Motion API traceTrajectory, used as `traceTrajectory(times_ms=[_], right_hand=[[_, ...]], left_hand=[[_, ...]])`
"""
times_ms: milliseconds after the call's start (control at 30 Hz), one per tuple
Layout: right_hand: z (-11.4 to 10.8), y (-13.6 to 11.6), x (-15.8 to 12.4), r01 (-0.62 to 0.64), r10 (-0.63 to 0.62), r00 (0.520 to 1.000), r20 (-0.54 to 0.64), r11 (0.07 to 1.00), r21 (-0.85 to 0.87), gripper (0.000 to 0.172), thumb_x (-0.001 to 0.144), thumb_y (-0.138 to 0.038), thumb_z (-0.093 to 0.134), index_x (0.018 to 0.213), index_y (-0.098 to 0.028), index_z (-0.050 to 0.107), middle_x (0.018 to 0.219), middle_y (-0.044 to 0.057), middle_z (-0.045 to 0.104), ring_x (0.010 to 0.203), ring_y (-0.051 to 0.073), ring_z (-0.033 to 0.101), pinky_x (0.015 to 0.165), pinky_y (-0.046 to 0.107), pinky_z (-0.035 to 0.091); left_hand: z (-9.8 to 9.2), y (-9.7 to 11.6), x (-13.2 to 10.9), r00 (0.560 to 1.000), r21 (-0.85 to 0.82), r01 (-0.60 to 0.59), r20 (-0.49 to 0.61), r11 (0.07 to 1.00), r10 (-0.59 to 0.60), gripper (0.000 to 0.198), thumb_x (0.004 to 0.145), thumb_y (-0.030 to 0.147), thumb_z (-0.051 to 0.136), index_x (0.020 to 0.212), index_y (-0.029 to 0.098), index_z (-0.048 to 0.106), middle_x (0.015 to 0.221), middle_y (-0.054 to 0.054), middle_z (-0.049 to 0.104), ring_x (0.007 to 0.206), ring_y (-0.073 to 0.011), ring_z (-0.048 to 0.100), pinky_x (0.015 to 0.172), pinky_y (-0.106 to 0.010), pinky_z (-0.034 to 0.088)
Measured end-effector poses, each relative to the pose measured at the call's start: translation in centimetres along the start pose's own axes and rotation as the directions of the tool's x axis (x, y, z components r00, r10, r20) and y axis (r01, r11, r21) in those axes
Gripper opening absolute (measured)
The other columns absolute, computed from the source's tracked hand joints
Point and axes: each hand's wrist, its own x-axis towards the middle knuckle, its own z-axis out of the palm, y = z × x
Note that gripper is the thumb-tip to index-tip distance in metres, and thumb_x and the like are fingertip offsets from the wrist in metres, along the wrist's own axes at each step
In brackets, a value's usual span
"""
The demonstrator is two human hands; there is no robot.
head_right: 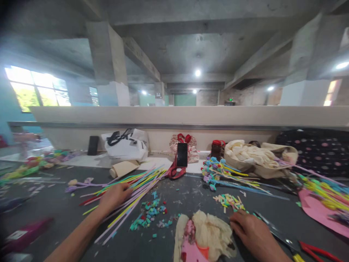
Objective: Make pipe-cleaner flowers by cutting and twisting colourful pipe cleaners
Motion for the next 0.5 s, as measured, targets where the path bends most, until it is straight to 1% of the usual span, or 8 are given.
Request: traceTrajectory(times_ms=[67, 133, 200, 267, 333, 433, 500], right_hand=[[-0.1, -0.1, -0.1, 0.008, -0.008, 1.0, -0.008, 1.0, -0.012, 0.026, 0.083, -0.026, 0.038, 0.081, -0.025, 0.064, 0.079, 0.004, 0.067, 0.072, 0.019, 0.062, 0.066, 0.027, 0.045], [0.0, -0.2, -0.1, 0.006, -0.006, 1.0, -0.012, 1.0, -0.021, 0.027, 0.083, -0.025, 0.037, 0.081, -0.024, 0.063, 0.079, 0.004, 0.067, 0.072, 0.019, 0.061, 0.066, 0.028, 0.044], [0.1, -0.1, -0.2, 0.002, -0.002, 1.0, -0.001, 1.0, -0.026, 0.027, 0.084, -0.025, 0.036, 0.082, -0.024, 0.063, 0.08, 0.004, 0.066, 0.073, 0.019, 0.061, 0.066, 0.028, 0.044], [0.2, -0.1, -0.2, 0.003, -0.003, 1.0, 0.018, 0.999, -0.032, 0.027, 0.084, -0.025, 0.036, 0.083, -0.024, 0.063, 0.081, 0.005, 0.065, 0.074, 0.019, 0.061, 0.066, 0.029, 0.044], [0.2, -0.1, -0.2, 0.006, -0.005, 1.0, 0.028, 0.999, -0.04, 0.027, 0.084, -0.025, 0.036, 0.086, -0.023, 0.062, 0.083, 0.005, 0.065, 0.075, 0.019, 0.061, 0.067, 0.029, 0.044], [0.1, -0.1, -0.2, 0.0, 0.002, 0.999, 0.034, 0.998, -0.058, 0.028, 0.085, -0.025, 0.035, 0.088, -0.023, 0.062, 0.084, 0.005, 0.064, 0.076, 0.019, 0.061, 0.068, 0.029, 0.044], [0.0, -0.2, -0.2, -0.003, 0.006, 0.999, 0.036, 0.997, -0.077, 0.028, 0.085, -0.025, 0.034, 0.088, -0.023, 0.062, 0.084, 0.005, 0.064, 0.076, 0.019, 0.061, 0.068, 0.029, 0.044]], left_hand=[[-0.1, 0.3, -0.2, 1.0, 0.008, -0.023, 0.001, 1.0, 0.023, 0.025, 0.079, 0.035, 0.047, 0.073, 0.017, 0.062, 0.074, -0.003, 0.065, 0.07, -0.0168, 0.06, 0.06, -0.029, 0.042], [-0.3, 0.5, -0.3, 0.999, 0.011, -0.046, 0.007, 0.999, 0.046, 0.026, 0.075, 0.038, 0.047, 0.067, 0.021, 0.065, 0.07, -0.003, 0.067, 0.069, -0.019, 0.061, 0.055, -0.027, 0.038], [-0.8, 0.6, -0.2, 0.999, 0.022, -0.05, -0.004, 0.998, 0.05, 0.031, 0.075, 0.044, 0.044, 0.069, 0.024, 0.067, 0.071, -0.003, 0.069, 0.073, -0.0208, 0.062, 0.054, -0.026, 0.037], [-1.2, 0.5, 0.3, 0.999, 0.051, -0.031, -0.037, 0.998, 0.033, 0.036, 0.078, 0.045, 0.038, 0.078, 0.023, 0.067, 0.078, -0.005, 0.069, 0.079, -0.0231, 0.062, 0.058, -0.028, 0.039], [-1.4, 0.1, 1.2, 0.998, 0.087, 0.004, -0.068, 0.996, 0.002, 0.034, 0.081, 0.04, 0.037, 0.086, 0.021, 0.065, 0.088, -0.007, 0.068, 0.085, -0.0243, 0.06, 0.067, -0.032, 0.041], [-1.0, -0.9, 2.6, 0.996, 0.131, 0.056, -0.073, 0.99, -0.047, 0.028, 0.083, 0.035, 0.043, 0.096, 0.016, 0.059, 0.102, -0.007, 0.062, 0.092, -0.021, 0.057, 0.079, -0.039, 0.042], [-0.3, -1.7, 3.1, 0.996, 0.151, 0.078, -0.062, 0.985, -0.07, 0.027, 0.082, 0.034, 0.047, 0.099, 0.015, 0.056, 0.107, -0.006, 0.058, 0.095, -0.0195, 0.055, 0.083, -0.042, 0.041]])
